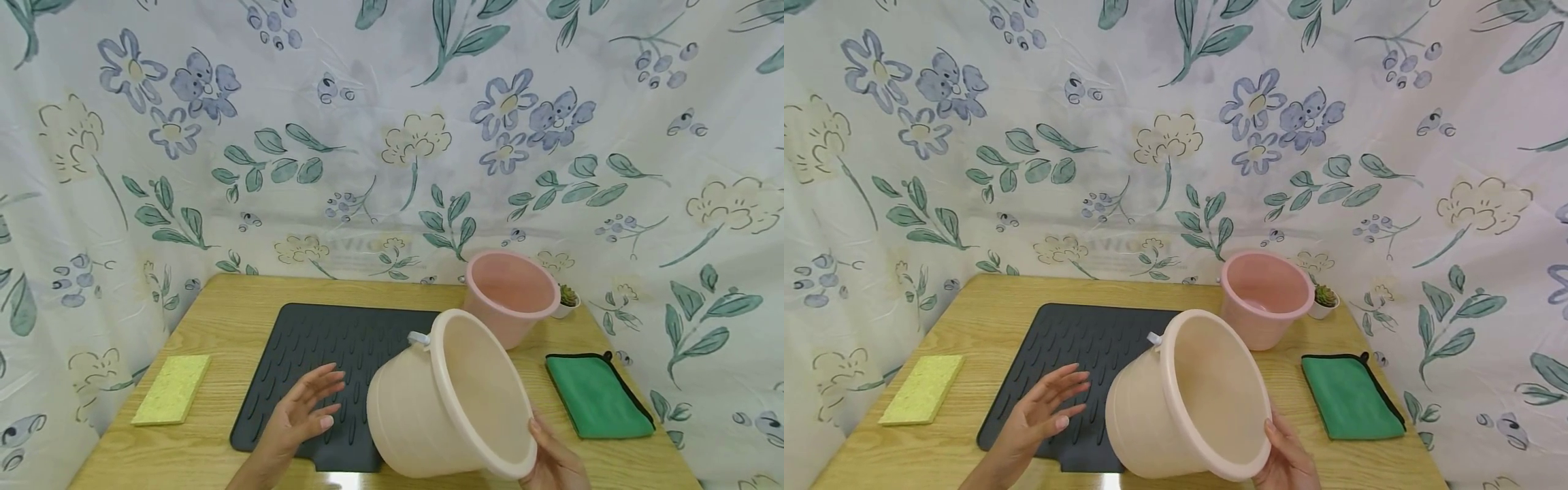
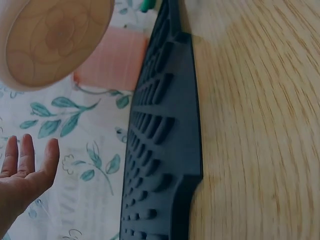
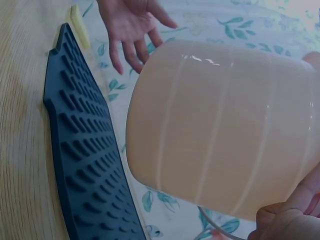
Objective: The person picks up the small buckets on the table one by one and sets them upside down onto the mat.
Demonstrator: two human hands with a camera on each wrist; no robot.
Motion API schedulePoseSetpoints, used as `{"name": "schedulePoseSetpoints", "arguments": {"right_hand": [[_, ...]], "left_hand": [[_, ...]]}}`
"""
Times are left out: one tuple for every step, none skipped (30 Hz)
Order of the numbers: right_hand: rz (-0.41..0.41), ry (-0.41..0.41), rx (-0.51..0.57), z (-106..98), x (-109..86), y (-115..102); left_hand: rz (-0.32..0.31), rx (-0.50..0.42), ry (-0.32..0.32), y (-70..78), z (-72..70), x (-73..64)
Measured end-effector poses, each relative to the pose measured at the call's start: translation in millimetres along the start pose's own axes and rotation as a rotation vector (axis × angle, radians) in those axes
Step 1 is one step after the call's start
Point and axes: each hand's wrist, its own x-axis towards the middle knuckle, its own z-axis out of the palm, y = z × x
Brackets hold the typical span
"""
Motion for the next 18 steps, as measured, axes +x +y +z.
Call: {"name": "schedulePoseSetpoints", "arguments": {"right_hand": [[-0.002,0.001,0.001,0.9,1.0,1.0],[-0.006,0.001,0.002,1.4,2.0,2.1],[-0.01,0.0,0.006,2.0,3.0,3.0],[-0.013,-0.002,0.007,2.3,3.9,4.0],[-0.015,-0.004,0.009,2.6,5.0,4.8],[-0.016,-0.007,0.009,2.7,5.9,5.5],[-0.015,-0.008,0.012,2.9,6.7,6.2],[-0.014,-0.012,0.012,3.0,7.6,6.9],[-0.013,-0.009,0.012,3.3,8.5,7.6],[-0.012,-0.008,0.01,3.6,9.2,8.3],[-0.01,-0.008,0.007,3.9,10.0,8.8],[-0.009,-0.008,0.001,4.2,10.7,9.5],[-0.007,-0.005,-0.003,4.7,11.3,10.2],[-0.009,0.003,-0.007,5.1,12.1,10.9],[-0.009,0.009,-0.01,5.6,12.7,11.7],[-0.007,0.012,-0.016,5.9,13.3,12.4],[-0.007,0.017,-0.019,6.3,13.8,13.1],[-0.006,0.023,-0.019,6.6,14.4,13.9]], "left_hand": [[0.008,-0.006,-0.008,-0.3,1.3,1.0],[0.011,-0.012,-0.013,-0.5,2.6,1.9],[0.014,-0.02,-0.018,-0.8,3.8,3.0],[0.017,-0.024,-0.022,-1.1,5.0,3.9],[0.021,-0.027,-0.025,-1.4,6.2,4.9],[0.02,-0.03,-0.027,-1.6,7.4,5.8],[0.017,-0.032,-0.027,-1.7,8.8,6.6],[0.018,-0.034,-0.028,-1.9,10.2,7.6],[0.022,-0.036,-0.03,-2.1,11.5,8.7],[0.022,-0.036,-0.029,-2.2,13.0,9.7],[0.014,-0.036,-0.025,-2.1,14.7,10.8],[0.006,-0.036,-0.022,-2.1,16.1,11.8],[-0.005,-0.039,-0.015,-1.7,17.7,12.7],[-0.016,-0.042,-0.009,-1.4,19.2,13.8],[-0.028,-0.045,-0.003,-1.1,20.6,14.5],[-0.038,-0.047,0.003,-0.8,22.1,15.1],[-0.042,-0.046,0.007,-0.5,23.3,15.6],[-0.042,-0.049,0.008,-0.3,24.5,15.9]]}}
